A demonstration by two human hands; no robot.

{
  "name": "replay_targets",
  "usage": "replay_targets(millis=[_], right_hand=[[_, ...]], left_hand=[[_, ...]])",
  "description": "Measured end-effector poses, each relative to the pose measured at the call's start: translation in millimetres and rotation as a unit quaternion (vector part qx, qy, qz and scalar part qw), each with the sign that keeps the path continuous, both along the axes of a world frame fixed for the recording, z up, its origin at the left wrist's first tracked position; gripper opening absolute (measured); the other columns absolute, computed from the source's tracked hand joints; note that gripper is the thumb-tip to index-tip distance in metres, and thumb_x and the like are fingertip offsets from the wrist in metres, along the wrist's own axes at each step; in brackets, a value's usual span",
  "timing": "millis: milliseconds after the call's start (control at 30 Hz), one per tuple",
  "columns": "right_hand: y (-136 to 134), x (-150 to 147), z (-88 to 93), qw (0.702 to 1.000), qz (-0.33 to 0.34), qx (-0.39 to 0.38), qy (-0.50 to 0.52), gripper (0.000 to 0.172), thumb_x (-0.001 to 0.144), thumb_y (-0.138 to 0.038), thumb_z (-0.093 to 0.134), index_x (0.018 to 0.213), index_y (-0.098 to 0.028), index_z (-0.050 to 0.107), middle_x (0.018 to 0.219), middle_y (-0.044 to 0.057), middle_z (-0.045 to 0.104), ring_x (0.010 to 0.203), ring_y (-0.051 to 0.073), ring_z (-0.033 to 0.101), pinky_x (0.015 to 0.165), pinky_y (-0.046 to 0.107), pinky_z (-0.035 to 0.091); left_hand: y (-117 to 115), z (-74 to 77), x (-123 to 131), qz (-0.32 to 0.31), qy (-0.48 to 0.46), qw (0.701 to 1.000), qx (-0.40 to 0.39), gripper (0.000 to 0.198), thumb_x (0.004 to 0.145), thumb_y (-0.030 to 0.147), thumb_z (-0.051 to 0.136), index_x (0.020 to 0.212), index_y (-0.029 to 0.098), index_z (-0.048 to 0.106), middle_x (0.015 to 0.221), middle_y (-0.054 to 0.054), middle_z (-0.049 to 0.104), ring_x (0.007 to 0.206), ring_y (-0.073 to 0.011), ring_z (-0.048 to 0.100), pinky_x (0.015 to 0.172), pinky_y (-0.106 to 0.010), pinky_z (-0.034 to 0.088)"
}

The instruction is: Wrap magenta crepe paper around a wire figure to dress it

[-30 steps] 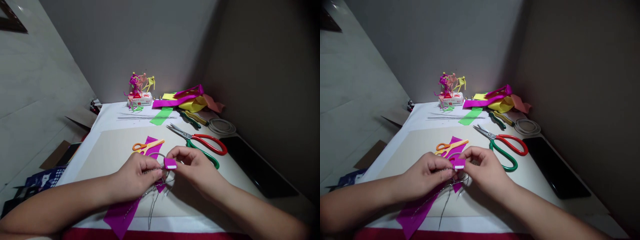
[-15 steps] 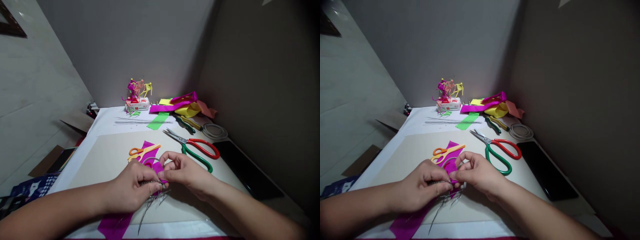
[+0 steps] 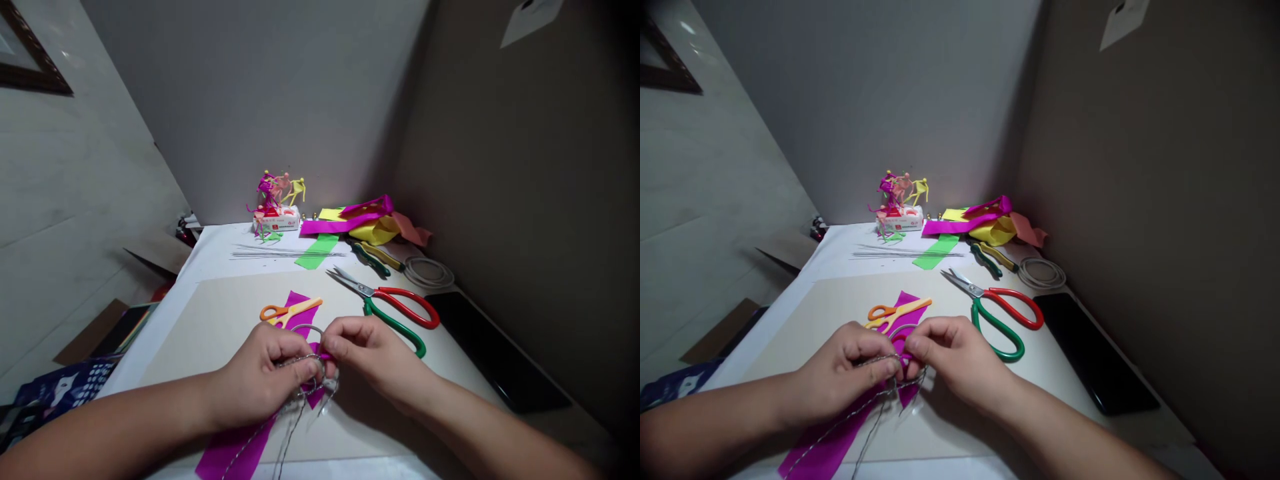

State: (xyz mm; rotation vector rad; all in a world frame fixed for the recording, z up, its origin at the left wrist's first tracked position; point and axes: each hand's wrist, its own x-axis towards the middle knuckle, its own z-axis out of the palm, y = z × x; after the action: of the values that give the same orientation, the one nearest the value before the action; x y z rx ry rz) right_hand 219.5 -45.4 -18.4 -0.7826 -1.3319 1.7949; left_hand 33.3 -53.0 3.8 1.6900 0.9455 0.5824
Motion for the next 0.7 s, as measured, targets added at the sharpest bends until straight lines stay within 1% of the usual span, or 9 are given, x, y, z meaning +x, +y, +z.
replay_targets(millis=[67,167,200,267,400,467,567,700], right_hand=[[-0.3,0.4,0.8,1.0,0.003,-0.003,0.001,0.026,0.077,-0.037,0.069,0.071,-0.012,0.064,0.063,0.001,0.064,0.062,0.01,0.057,0.066,0.025,0.046],[-1.0,0.0,2.5,1.0,-0.007,-0.018,-0.004,0.023,0.065,-0.029,0.08,0.075,-0.014,0.065,0.068,-0.001,0.064,0.065,0.01,0.057,0.065,0.023,0.045],[-1.2,-0.2,2.8,1.0,-0.01,-0.019,-0.006,0.023,0.064,-0.027,0.081,0.075,-0.015,0.065,0.068,-0.001,0.064,0.066,0.011,0.057,0.065,0.024,0.045],[-1.3,-0.5,2.5,1.0,-0.019,-0.006,-0.01,0.018,0.066,-0.027,0.079,0.073,-0.016,0.065,0.071,-0.001,0.062,0.069,0.012,0.057,0.068,0.025,0.045],[-1.5,0.5,0.3,0.998,-0.042,0.043,-0.024,0.013,0.07,-0.027,0.076,0.071,-0.017,0.067,0.085,0.001,0.057,0.083,0.013,0.054,0.079,0.026,0.042],[-1.9,1.0,-0.4,0.999,-0.023,0.027,-0.017,0.015,0.071,-0.028,0.075,0.072,-0.016,0.067,0.083,0.001,0.057,0.08,0.013,0.053,0.077,0.026,0.041],[-2.6,1.1,-0.5,1.0,0.006,-0.023,-0.004,0.021,0.07,-0.031,0.076,0.075,-0.015,0.065,0.074,0.0,0.059,0.07,0.012,0.051,0.069,0.025,0.04],[-2.0,0.3,-0.8,0.998,0.006,-0.062,0.003,0.027,0.065,-0.034,0.08,0.075,-0.013,0.066,0.068,0.0,0.061,0.064,0.01,0.05,0.065,0.024,0.039]], left_hand=[[0.5,1.3,-0.6,0.012,-0.004,1.0,-0.004,0.027,0.083,0.029,0.054,0.075,0.008,0.069,0.07,-0.009,0.068,0.064,-0.0149,0.056,0.062,-0.026,0.044],[1.4,1.3,-2.1,0.029,0.002,1.0,0.008,0.028,0.083,0.03,0.054,0.066,0.009,0.064,0.058,-0.002,0.057,0.056,-0.0109,0.047,0.054,-0.023,0.037],[1.8,0.8,-2.7,0.03,0.005,0.999,0.012,0.029,0.084,0.03,0.053,0.065,0.01,0.062,0.056,0.0,0.054,0.055,-0.0102,0.045,0.053,-0.022,0.035],[2.8,-0.6,-3.9,0.024,0.013,0.999,0.021,0.03,0.084,0.031,0.052,0.064,0.01,0.059,0.056,0.001,0.049,0.055,-0.0098,0.041,0.053,-0.023,0.033],[4.7,-2.8,-5.6,0.007,0.027,0.999,0.042,0.03,0.085,0.03,0.05,0.061,0.012,0.054,0.054,0.004,0.039,0.052,-0.0088,0.034,0.05,-0.023,0.027],[5.7,-3.2,-6.2,0.0,0.039,0.997,0.065,0.03,0.086,0.028,0.049,0.06,0.013,0.051,0.053,0.005,0.036,0.051,-0.0082,0.032,0.049,-0.023,0.025],[6.7,-3.6,-6.8,-0.002,0.069,0.991,0.114,0.032,0.086,0.027,0.048,0.056,0.014,0.046,0.052,0.005,0.031,0.05,-0.0076,0.029,0.048,-0.023,0.023],[6.4,-3.0,-6.9,-0.011,0.094,0.985,0.144,0.034,0.087,0.025,0.046,0.056,0.015,0.043,0.052,0.006,0.03,0.05,-0.0073,0.029,0.048,-0.024,0.024]])
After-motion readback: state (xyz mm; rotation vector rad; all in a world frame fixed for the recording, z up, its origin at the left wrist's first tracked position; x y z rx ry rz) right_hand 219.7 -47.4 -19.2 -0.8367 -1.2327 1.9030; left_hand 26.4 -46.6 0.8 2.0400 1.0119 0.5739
